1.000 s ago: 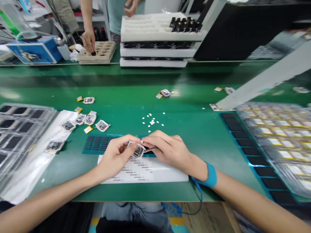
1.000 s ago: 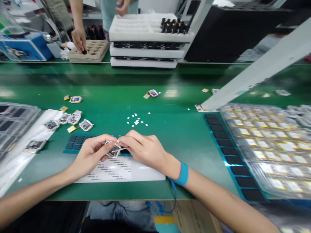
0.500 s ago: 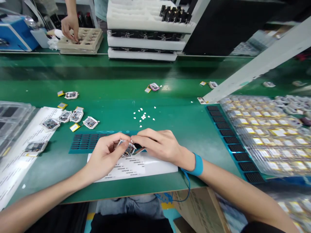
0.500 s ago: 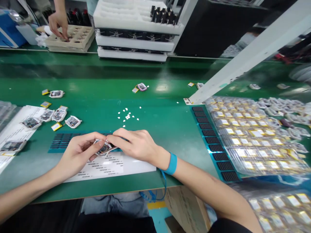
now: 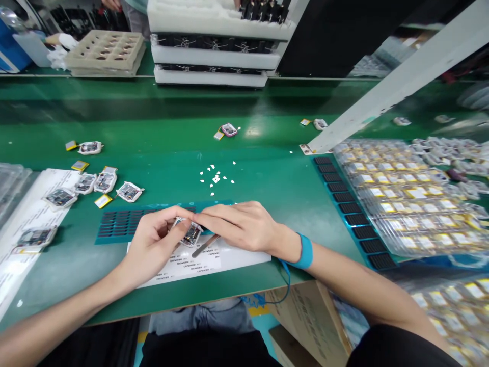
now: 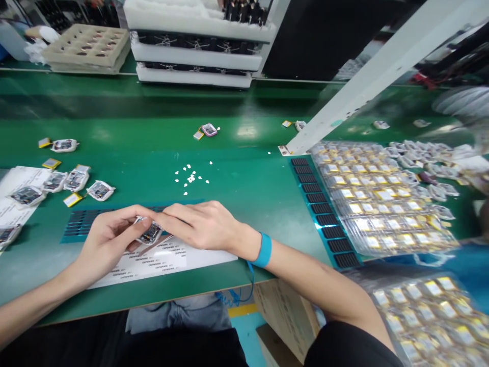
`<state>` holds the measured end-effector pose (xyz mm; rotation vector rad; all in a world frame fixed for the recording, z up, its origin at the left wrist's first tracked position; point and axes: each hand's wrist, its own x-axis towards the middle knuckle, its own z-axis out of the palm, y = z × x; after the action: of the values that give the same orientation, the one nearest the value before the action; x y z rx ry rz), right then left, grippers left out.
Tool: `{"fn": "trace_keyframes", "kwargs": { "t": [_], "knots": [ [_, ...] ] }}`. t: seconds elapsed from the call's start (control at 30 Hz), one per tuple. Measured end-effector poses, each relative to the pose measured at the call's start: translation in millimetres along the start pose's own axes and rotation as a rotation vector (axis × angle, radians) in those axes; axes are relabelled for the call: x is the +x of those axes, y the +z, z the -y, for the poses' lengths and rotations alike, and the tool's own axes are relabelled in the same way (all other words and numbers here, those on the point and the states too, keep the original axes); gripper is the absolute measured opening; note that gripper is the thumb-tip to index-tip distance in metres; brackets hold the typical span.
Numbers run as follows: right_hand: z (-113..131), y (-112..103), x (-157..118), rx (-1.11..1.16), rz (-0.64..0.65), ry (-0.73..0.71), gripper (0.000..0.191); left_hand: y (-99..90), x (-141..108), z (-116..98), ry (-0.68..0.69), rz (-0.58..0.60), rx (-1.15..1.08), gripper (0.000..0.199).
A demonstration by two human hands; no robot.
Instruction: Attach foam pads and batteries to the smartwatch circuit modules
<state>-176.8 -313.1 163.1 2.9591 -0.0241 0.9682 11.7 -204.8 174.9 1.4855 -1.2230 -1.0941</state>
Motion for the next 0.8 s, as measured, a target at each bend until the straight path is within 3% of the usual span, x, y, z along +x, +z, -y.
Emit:
{"fn": "trace_keyframes", "kwargs": {
  "t": [0.13, 0.33, 0.4, 0.53, 0.63, 0.8],
  "knots": [
    [-12, 5, -3, 0.003, -0.026, 0.089, 0.029, 0.4, 2, -2, -0.071, -0.025, -0.1, 0.021],
    [-41, 8, -6, -0.113, 0.046, 0.479, 0.048, -1.0, 6, 0, -0.116, -0.069, -0.244, 0.017],
    [-38, 5, -5, -0.121, 0.052, 0.442, 0.047, -0.8, 5, 0, -0.13, -0.067, -0.249, 0.017],
    [-15, -1, -1, -0.135, 0.087, 0.143, 0.031, 2.0, 2, -1, -0.133, -0.022, -0.238, 0.018],
    [-4, -4, 1, -0.178, 0.1, 0.004, 0.026, 3.5, 0, -1, -0.109, -0.007, -0.215, 0.018],
    [-3, -5, 3, -0.175, 0.119, 0.04, 0.024, 3.0, 0, -1, -0.041, -0.102, -0.176, 0.012]
  ]
}}
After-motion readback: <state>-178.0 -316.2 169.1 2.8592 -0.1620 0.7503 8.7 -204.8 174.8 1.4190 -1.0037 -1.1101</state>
